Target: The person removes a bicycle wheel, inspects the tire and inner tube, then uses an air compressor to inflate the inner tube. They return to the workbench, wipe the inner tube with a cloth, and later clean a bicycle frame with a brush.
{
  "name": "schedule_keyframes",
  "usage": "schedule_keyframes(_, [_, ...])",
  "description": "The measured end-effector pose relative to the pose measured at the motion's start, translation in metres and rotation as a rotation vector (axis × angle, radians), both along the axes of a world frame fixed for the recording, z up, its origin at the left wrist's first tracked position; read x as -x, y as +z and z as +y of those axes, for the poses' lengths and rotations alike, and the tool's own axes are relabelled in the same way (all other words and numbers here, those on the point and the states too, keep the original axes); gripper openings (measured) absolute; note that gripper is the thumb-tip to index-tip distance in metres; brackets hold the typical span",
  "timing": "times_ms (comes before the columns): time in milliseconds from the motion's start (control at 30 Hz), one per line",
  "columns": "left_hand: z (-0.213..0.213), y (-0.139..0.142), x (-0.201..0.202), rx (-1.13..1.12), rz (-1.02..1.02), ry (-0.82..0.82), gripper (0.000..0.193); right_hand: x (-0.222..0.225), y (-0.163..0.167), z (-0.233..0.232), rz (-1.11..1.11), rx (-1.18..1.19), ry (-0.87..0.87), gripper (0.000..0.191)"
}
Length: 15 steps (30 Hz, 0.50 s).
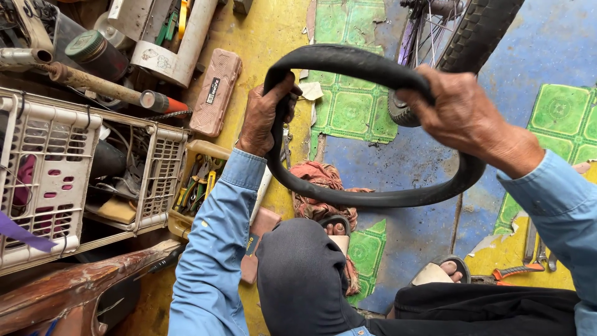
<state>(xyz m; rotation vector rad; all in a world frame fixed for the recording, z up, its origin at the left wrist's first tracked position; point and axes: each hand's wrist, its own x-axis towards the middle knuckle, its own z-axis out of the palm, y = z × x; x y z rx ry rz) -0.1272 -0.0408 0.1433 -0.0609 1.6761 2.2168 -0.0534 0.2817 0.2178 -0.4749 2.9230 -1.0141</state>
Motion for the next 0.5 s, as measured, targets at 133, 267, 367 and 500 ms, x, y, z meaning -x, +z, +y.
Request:
schedule_keyframes(133, [-0.013,-0.010,-0.002,0.539,0.407,-0.096,0.034,0.002,0.016,0.016,0.069,-0.077,-0.039,0.020])
schedule_keyframes(267, [-0.030,-0.038,-0.014,0.807,0.456,-0.126,0.048,0.003,0.028,0.026,0.155,-0.187,-0.027,0.018])
schedule_keyframes(367, [-0.041,-0.074,-0.025,0.935,0.460,-0.075,0.060,0.001,0.034,0.025,0.238,-0.143,-0.005,0.018])
schedule_keyframes(500, [-0.050,-0.132,-0.054,0.846,0.292,0.067,0.070,0.001,0.036,0.022,0.259,-0.177,-0.029,0.018])
